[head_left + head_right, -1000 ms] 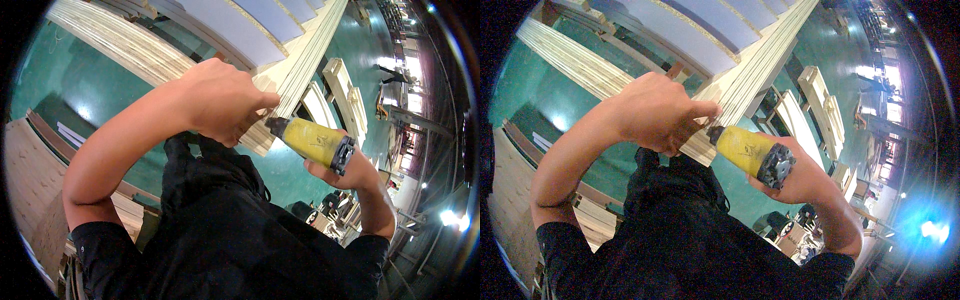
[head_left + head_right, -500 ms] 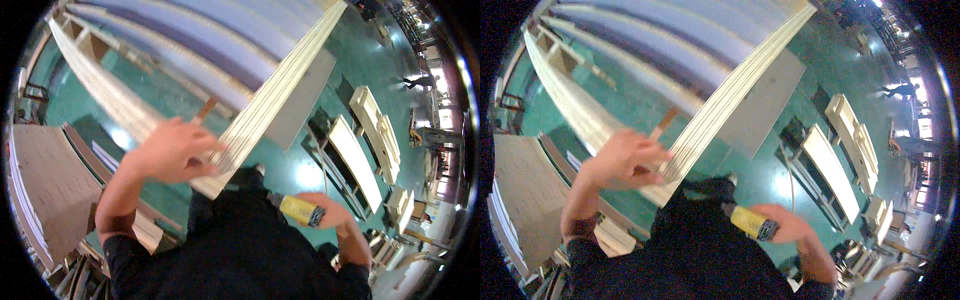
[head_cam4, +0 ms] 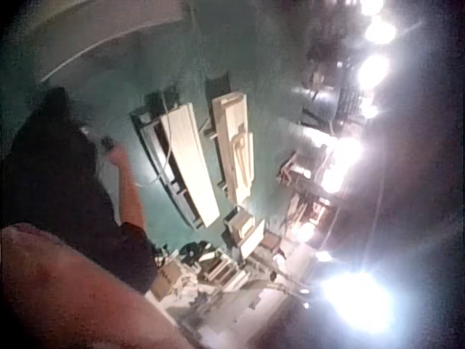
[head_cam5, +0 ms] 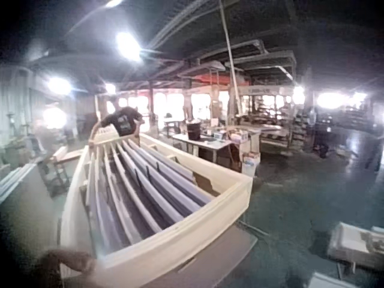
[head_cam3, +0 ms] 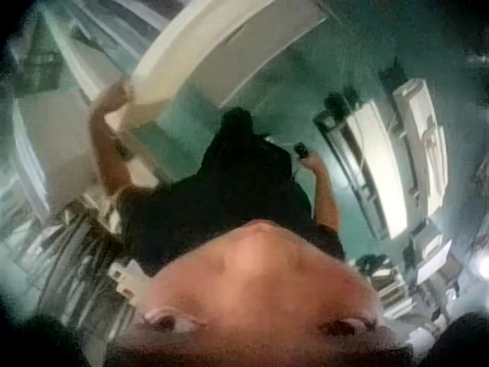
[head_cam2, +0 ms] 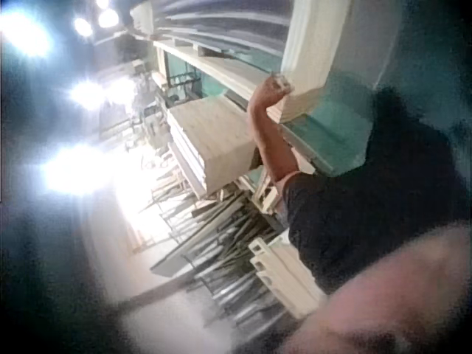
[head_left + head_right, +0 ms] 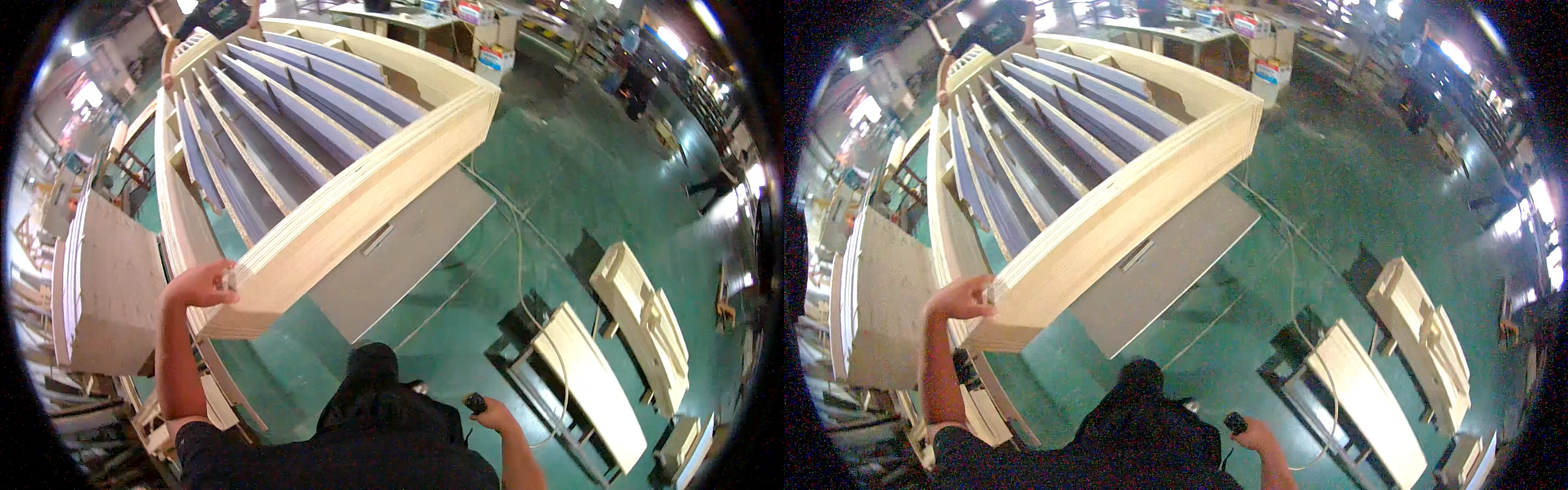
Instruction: The person uses a pneumatic nail gun to fasten thin wooden strips to a large curved wooden frame. They repeatedly position the strips and drive nails into the joints, occasionally adjusting the frame or retrieving more materials from a nearby table.
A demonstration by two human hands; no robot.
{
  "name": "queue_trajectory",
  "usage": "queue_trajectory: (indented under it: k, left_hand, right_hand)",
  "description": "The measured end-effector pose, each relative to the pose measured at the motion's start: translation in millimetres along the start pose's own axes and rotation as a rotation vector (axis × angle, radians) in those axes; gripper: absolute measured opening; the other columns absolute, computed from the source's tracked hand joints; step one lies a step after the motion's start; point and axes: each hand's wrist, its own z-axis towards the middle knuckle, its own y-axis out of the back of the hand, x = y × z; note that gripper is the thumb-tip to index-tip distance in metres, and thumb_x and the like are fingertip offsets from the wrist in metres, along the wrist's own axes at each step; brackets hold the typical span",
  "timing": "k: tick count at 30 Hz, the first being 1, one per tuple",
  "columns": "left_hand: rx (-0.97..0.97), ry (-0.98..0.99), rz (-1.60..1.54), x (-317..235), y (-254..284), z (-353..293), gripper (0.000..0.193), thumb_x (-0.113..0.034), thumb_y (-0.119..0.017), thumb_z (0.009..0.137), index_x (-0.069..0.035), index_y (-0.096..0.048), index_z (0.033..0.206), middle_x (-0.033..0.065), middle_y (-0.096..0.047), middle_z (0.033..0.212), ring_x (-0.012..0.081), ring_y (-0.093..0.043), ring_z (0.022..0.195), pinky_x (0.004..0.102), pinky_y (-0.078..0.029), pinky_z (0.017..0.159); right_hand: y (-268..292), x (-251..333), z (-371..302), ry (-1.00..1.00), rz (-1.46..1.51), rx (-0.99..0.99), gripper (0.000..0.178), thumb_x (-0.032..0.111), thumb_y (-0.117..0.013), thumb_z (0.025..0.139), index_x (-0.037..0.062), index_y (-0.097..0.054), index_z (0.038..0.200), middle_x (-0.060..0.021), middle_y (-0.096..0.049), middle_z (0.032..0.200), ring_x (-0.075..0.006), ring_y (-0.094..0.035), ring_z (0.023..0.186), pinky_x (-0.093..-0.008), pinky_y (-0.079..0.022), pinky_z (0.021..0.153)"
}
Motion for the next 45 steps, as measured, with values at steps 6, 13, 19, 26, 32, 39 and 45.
queue_trajectory:
  k: [6, 13, 19, 26, 32, 39, 45]
  left_hand:
    - [-0.803, -0.603, -0.214, -172, -102, 52, 0.045, -0.011, -0.079, 0.079, -0.007, -0.064, 0.122, 0.0159, -0.068, 0.107, 0.0376, -0.065, 0.103, 0.0459, -0.05, 0.096]
    - [0.048, -0.879, -0.61, -428, -306, 201, 0.019, -0.015, -0.064, 0.097, -0.01, -0.07, 0.114, 0.0124, -0.074, 0.104, 0.0333, -0.071, 0.093, 0.0446, -0.055, 0.077]
    - [0.473, -0.959, -0.571, -631, -342, 353, 0.018, -0.02, -0.059, 0.102, -0.014, -0.067, 0.117, 0.0181, -0.072, 0.097, 0.041, -0.068, 0.086, 0.0478, -0.053, 0.073]
    - [0.116, -0.942, -0.7, -750, -323, 530, 0.02, -0.008, -0.057, 0.101, -0.012, -0.067, 0.118, 0.0161, -0.072, 0.098, 0.0411, -0.067, 0.086, 0.0462, -0.053, 0.075]
    - [0.265, -0.19, -0.755, -735, -337, 669, 0.025, -0.016, -0.069, 0.094, -0.015, -0.071, 0.119, 0.0114, -0.076, 0.099, 0.0263, -0.071, 0.089, 0.0416, -0.056, 0.079]
    - [-0.125, 0.389, -0.917, -670, -384, 720, 0.023, -0.02, -0.068, 0.096, -0.009, -0.075, 0.115, 0.0151, -0.075, 0.101, 0.0258, -0.069, 0.086, 0.0428, -0.055, 0.079]
    - [-0.209, 0.87, -0.841, -632, -497, 751, 0.027, -0.026, -0.068, 0.096, -0.004, -0.074, 0.111, 0.0163, -0.075, 0.104, 0.0359, -0.071, 0.098, 0.046, -0.055, 0.089]
  right_hand:
    - [142, -16, 52, 0.042, -0.164, -0.067, 0.054, 0.036, -0.083, 0.074, 0.0136, -0.07, 0.121, -0.0207, -0.074, 0.111, -0.0423, -0.068, 0.106, -0.0489, -0.054, 0.09]
    - [342, -52, 104, 0.084, -0.078, -0.327, 0.056, 0.048, -0.083, 0.073, 0.0135, -0.07, 0.116, -0.0204, -0.075, 0.103, -0.0416, -0.071, 0.101, -0.0485, -0.057, 0.088]
    - [503, -110, 149, -0.149, 0.143, -0.503, 0.046, 0.027, -0.086, 0.073, -0.0007, -0.07, 0.106, -0.0163, -0.072, 0.084, -0.0303, -0.072, 0.077, -0.0436, -0.058, 0.07]
    - [694, -92, 279, -0.153, 0.14, -0.543, 0.046, 0.026, -0.084, 0.072, -0.002, -0.07, 0.106, -0.0177, -0.074, 0.091, -0.0308, -0.073, 0.083, -0.0437, -0.056, 0.076]
    - [849, -66, 475, -0.091, -0.199, -0.247, 0.053, 0.037, -0.082, 0.075, 0.0032, -0.07, 0.114, -0.0272, -0.073, 0.103, -0.0463, -0.069, 0.1, -0.0526, -0.056, 0.085]
    - [997, 103, 634, 0.166, -0.383, -0.127, 0.049, 0.03, -0.079, 0.076, 0.0056, -0.071, 0.118, -0.0224, -0.074, 0.111, -0.0427, -0.069, 0.108, -0.0493, -0.054, 0.091]
    - [1053, 230, 774, 0.24, -0.514, -0.041, 0.055, 0.038, -0.077, 0.077, 0.0065, -0.071, 0.121, -0.0236, -0.073, 0.115, -0.0424, -0.069, 0.109, -0.0482, -0.055, 0.094]
